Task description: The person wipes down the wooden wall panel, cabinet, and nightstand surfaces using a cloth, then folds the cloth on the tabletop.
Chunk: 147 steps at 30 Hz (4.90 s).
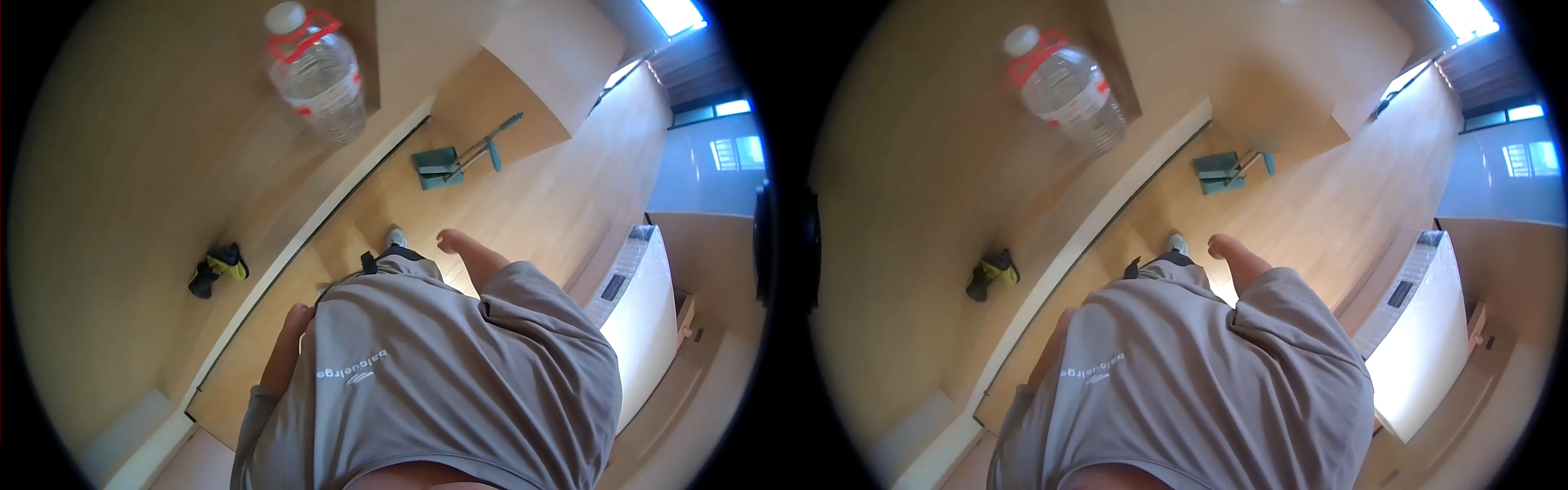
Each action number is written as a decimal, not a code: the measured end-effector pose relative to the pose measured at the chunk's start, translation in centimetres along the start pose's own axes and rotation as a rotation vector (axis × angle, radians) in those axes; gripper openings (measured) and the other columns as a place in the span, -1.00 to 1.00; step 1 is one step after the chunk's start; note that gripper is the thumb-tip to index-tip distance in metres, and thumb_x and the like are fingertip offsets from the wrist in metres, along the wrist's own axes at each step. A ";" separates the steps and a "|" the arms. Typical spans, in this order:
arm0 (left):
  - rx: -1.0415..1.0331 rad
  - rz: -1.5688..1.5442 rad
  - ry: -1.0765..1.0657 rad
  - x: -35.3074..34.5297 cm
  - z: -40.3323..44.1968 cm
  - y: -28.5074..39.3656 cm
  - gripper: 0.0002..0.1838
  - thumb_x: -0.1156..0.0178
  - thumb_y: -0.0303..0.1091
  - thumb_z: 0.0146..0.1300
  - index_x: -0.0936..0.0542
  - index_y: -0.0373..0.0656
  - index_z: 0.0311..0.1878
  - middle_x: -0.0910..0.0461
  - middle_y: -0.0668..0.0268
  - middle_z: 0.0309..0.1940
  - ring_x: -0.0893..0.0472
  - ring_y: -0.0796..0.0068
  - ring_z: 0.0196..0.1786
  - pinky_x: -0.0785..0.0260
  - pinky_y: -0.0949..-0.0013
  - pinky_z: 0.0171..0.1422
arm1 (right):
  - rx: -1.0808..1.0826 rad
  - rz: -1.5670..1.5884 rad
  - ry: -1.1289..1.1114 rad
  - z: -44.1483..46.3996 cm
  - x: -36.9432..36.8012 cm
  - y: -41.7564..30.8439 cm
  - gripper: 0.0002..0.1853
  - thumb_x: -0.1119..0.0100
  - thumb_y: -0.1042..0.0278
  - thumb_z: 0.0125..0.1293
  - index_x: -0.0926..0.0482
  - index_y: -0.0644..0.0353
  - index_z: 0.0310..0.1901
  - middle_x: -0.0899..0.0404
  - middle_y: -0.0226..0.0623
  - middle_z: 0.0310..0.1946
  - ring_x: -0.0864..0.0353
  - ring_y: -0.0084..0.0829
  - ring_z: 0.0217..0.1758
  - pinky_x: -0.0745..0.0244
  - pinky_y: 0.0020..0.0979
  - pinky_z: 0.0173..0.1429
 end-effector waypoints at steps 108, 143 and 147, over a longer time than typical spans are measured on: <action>-0.048 -1.943 1.461 6.0 -40.7 -38.6 -0.42 -0.37 0.00 0.21 -0.52 -0.12 0.19 -0.60 0.26 0.03 -0.54 0.42 0.09 -0.47 0.26 0.10 | 1.459 -0.780 -0.844 -33.9 -53.9 -85.2 -0.59 -0.51 0.25 0.05 -0.44 0.29 -0.31 -0.47 -0.36 -0.46 -0.42 -0.54 -0.38 -0.42 -0.40 -0.27; 0.981 -1.481 2.737 -27.4 -87.8 -69.0 -0.69 -0.38 -0.53 0.06 -0.42 -0.11 -0.23 -0.48 0.42 -0.40 -0.49 0.60 -0.27 -0.38 0.44 -0.21 | 1.441 -1.616 -1.907 -79.4 -123.5 -79.0 -0.74 -0.36 0.31 0.19 -0.58 0.24 -0.16 -0.62 -0.25 -0.40 -0.60 -0.43 -0.32 -0.49 -0.35 -0.19; 1.275 -1.120 2.814 -27.8 -94.6 -71.2 -0.50 -0.27 -0.73 0.06 -0.35 -0.15 0.04 -0.55 0.35 -0.20 -0.57 0.56 -0.11 -0.48 0.44 -0.03 | 1.668 -1.664 -1.921 -85.4 -131.4 -79.7 -0.80 -0.29 0.35 0.26 -0.57 0.25 -0.17 -0.58 -0.32 -0.45 -0.53 -0.47 -0.37 -0.44 -0.39 -0.24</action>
Point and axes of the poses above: each hand's wrist, its own z-axis towards the middle knuckle, its own x-axis out of the back of the hand, y = z × x, the point moved 1 cm from there along z, towards the middle knuckle
